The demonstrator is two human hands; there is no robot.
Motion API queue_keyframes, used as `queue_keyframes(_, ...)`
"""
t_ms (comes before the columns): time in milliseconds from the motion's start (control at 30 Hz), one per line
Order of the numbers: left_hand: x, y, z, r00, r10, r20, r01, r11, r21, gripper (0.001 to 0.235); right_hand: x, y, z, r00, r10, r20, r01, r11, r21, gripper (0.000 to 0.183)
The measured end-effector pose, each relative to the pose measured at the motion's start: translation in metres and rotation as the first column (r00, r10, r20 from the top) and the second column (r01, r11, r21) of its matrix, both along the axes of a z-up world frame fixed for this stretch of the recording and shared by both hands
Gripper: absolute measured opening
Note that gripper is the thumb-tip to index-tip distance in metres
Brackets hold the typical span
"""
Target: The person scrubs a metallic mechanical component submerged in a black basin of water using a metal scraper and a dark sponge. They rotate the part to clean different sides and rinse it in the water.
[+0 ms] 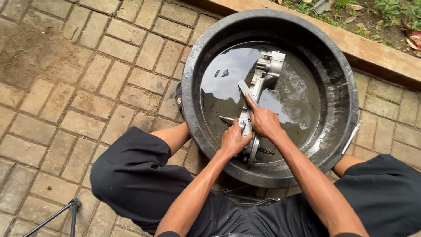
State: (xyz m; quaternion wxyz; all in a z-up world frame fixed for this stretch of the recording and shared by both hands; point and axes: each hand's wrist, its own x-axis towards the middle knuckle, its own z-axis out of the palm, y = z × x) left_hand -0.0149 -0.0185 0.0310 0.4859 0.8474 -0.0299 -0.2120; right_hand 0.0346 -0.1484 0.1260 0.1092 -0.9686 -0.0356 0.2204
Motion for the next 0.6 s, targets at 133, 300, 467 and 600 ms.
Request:
queue_keyframes(133,0.002,0.0,-0.008,1.0,-0.022,-0.006,0.023,0.999,0.034,0.071,0.014,0.0,-0.016,0.998,0.056,0.039,-0.054,0.998,-0.036,0.068)
queue_keyframes(300,0.003,-0.005,-0.023,0.999,-0.054,-0.002,0.054,0.999,0.01,0.076,-0.006,-0.012,0.029,0.99,0.061,-0.131,-0.068,0.996,-0.049,0.064)
queue_keyframes(467,0.003,-0.004,-0.018,0.999,-0.044,-0.031,0.043,0.999,-0.028,0.072,0.024,-0.028,0.032,0.958,0.187,-0.216,-0.161,0.978,0.133,0.066)
queue_keyframes(600,-0.002,0.001,-0.012,0.999,-0.017,-0.033,0.015,0.998,-0.065,0.07,0.028,-0.014,0.038,0.966,0.189,-0.175,-0.157,0.971,0.18,0.062)
